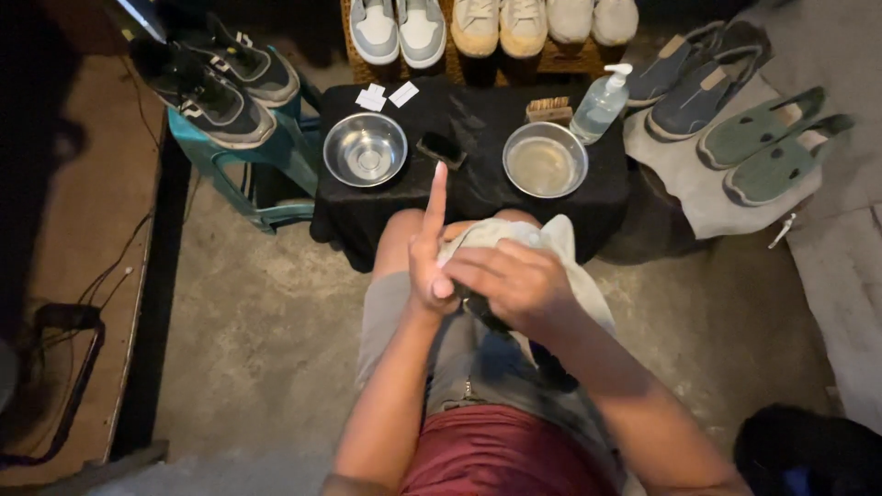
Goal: The person cleans the sole of a sneaker using a small brush and a cloth. They scrub the sole with the brush, then wipe it with the cloth, repeating the process to remove dirt.
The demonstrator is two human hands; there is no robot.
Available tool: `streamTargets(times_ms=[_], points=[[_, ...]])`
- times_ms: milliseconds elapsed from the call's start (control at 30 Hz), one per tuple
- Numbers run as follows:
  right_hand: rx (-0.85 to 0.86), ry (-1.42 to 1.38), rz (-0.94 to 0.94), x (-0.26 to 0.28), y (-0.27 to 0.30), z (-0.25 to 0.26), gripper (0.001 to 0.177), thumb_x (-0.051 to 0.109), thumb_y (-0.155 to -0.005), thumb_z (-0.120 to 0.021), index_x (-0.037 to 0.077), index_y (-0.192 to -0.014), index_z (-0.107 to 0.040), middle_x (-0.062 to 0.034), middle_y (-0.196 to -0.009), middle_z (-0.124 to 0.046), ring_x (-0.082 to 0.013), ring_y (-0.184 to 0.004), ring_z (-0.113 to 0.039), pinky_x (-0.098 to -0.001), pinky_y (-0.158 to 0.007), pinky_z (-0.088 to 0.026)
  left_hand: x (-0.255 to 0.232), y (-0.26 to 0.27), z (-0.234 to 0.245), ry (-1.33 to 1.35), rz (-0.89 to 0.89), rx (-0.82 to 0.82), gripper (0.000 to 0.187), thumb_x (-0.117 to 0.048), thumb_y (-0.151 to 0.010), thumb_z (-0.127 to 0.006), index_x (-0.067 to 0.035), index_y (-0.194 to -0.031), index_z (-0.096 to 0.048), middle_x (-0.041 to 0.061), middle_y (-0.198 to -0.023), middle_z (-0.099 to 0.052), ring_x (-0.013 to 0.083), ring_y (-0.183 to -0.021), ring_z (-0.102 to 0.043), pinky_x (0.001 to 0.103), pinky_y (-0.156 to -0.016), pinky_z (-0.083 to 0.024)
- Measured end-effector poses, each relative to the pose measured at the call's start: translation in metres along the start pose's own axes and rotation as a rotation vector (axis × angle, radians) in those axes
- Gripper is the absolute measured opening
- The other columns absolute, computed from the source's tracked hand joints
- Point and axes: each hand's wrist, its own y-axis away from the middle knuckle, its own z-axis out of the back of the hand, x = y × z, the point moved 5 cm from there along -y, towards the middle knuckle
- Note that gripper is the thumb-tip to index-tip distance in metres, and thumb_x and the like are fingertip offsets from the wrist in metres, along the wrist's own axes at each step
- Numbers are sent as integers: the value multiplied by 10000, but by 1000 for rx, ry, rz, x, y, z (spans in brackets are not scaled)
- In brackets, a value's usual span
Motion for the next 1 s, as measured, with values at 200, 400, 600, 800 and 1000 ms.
streamTargets(times_ms=[200, 400, 600, 800, 1000], points=[[-253, 26, -327, -23, -1, 22, 188, -39, -912, -744, 44, -1077, -778, -76, -952, -772, -269, -825, -753, -341, -765, -602, 25, 10, 1, 439, 29, 89, 1501, -893, -593, -647, 62, -1616, -103, 200, -1060, -759, 217, -970, -729, 301, -920, -567], [-269, 85, -351, 11, -9, 7, 184, 1, -915, -715, 175, -922, -775, 67, -890, -741, -167, -748, -732, -275, -734, -602, 3, -2, 1, 189, 40, 139, 1522, -1049, -569, -374, 51, -1605, -192, 91, -1013, -790, 131, -842, -724, 223, -820, -564], [-198, -6, -343, 23, -13, -1, 203, 43, -962, -651, 207, -902, -755, 78, -931, -765, -226, -821, -753, -349, -667, -606, 24, 7, 0, 37, 7, 130, 1529, -1058, -537, -393, -20, -1628, -127, 120, -884, -786, 214, -640, -666, 244, -709, -541], [-28, -173, -449, 20, 14, 1, 104, -6, -894, -709, 88, -858, -734, -81, -861, -786, -331, -794, -757, -412, -631, -603, 24, -3, 11, 257, 77, 109, 1570, -1031, -497, -468, 25, -1618, -164, 100, -955, -785, 122, -812, -712, 222, -800, -566], [-108, -143, -317, 28, 8, 26, 121, 28, -933, -682, 72, -835, -737, -83, -806, -788, -379, -751, -742, -426, -631, -596, 29, 3, 13, 198, 75, 73, 1569, -1073, -493, -278, 7, -1625, -164, 105, -961, -784, 148, -863, -730, 239, -804, -574]])
